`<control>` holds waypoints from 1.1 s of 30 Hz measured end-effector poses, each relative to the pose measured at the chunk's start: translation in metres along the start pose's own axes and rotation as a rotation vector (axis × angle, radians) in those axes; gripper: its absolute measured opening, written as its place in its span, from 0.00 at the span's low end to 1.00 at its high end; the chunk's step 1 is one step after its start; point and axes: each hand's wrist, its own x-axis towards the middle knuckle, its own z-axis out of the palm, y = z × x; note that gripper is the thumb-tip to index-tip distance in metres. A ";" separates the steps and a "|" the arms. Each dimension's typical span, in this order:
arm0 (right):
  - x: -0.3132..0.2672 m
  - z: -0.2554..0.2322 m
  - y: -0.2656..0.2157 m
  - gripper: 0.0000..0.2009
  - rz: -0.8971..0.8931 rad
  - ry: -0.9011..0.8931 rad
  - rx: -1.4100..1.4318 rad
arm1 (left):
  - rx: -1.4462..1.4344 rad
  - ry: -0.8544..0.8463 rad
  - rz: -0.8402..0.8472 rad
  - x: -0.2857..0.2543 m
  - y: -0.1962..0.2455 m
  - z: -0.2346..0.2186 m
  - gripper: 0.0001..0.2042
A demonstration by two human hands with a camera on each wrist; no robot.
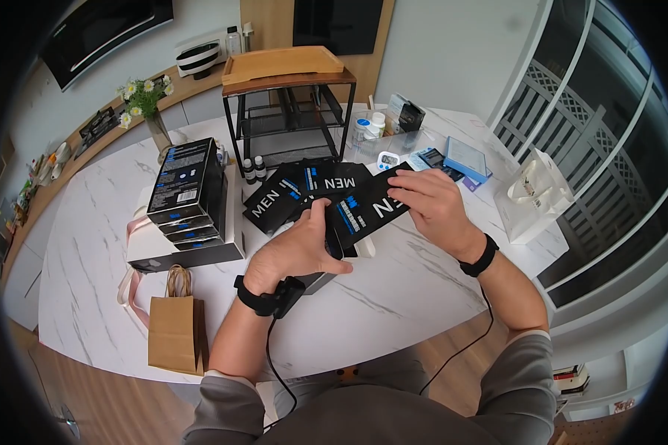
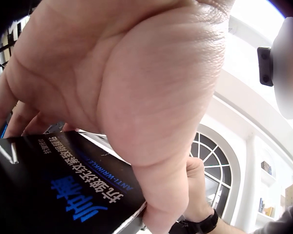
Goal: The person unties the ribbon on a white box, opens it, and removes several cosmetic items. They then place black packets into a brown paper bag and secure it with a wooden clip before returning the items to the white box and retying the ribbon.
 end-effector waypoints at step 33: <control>-0.019 0.207 0.072 0.36 0.335 -0.589 0.021 | 0.102 -0.062 0.066 -0.009 0.021 0.023 0.62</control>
